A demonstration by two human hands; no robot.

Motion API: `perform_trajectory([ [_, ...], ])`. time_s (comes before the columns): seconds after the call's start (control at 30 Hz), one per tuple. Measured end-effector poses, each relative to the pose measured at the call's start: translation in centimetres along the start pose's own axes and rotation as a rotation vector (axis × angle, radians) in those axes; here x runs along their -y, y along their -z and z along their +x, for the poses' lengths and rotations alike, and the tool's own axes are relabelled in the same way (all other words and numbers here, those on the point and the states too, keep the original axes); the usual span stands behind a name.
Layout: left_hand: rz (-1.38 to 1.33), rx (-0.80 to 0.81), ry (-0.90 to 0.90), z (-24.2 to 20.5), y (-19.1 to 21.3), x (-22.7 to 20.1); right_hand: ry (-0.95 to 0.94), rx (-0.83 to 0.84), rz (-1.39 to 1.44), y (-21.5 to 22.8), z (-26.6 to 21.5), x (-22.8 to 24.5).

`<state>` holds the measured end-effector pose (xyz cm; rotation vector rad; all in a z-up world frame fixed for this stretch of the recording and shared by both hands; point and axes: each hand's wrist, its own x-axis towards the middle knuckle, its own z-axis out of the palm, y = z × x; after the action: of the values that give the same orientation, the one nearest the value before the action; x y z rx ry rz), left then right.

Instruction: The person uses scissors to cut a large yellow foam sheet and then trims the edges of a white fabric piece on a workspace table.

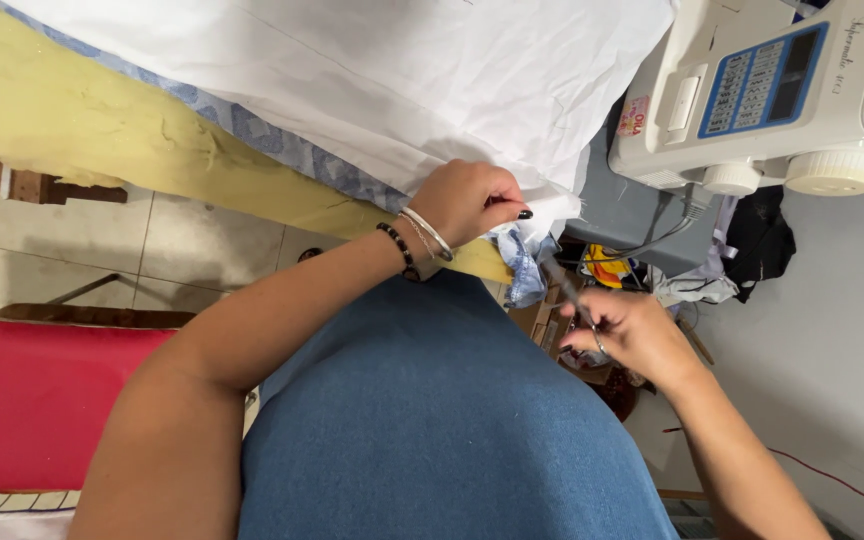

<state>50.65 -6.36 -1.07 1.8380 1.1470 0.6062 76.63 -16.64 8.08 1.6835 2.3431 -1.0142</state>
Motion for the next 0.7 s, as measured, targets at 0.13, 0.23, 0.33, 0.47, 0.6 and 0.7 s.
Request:
perform_trajectory([
  [0.13, -0.064, -0.101, -0.138, -1.5, 0.1, -0.7, 0.147, -0.298, 0.328, -1.1, 3.4, -1.5],
  [0.23, -0.04, -0.321, -0.276, -3.5, -0.5, -0.3, 0.236, -0.456, 0.267, -2.0, 6.7, 0.3],
  [0.33, 0.031, -0.362, -0.131, -7.1, 0.6, -2.2, 0.255, -0.451, 0.273, -1.2, 8.8, 2.2],
  [0.47, -0.121, -0.107, 0.273, -8.3, -0.5, -3.6, 0.251, -0.361, 0.41, -0.5, 9.6, 1.8],
  [0.6, -0.257, -0.172, 0.34, -7.2, -3.3, -2.4, 0.257, -0.26, 0.465, 0.2, 9.8, 2.3],
  [0.7, -0.371, -0.285, 0.327, -7.1, -5.0, -1.4, 0.264, -0.255, 0.462, -0.4, 10.6, 1.7],
])
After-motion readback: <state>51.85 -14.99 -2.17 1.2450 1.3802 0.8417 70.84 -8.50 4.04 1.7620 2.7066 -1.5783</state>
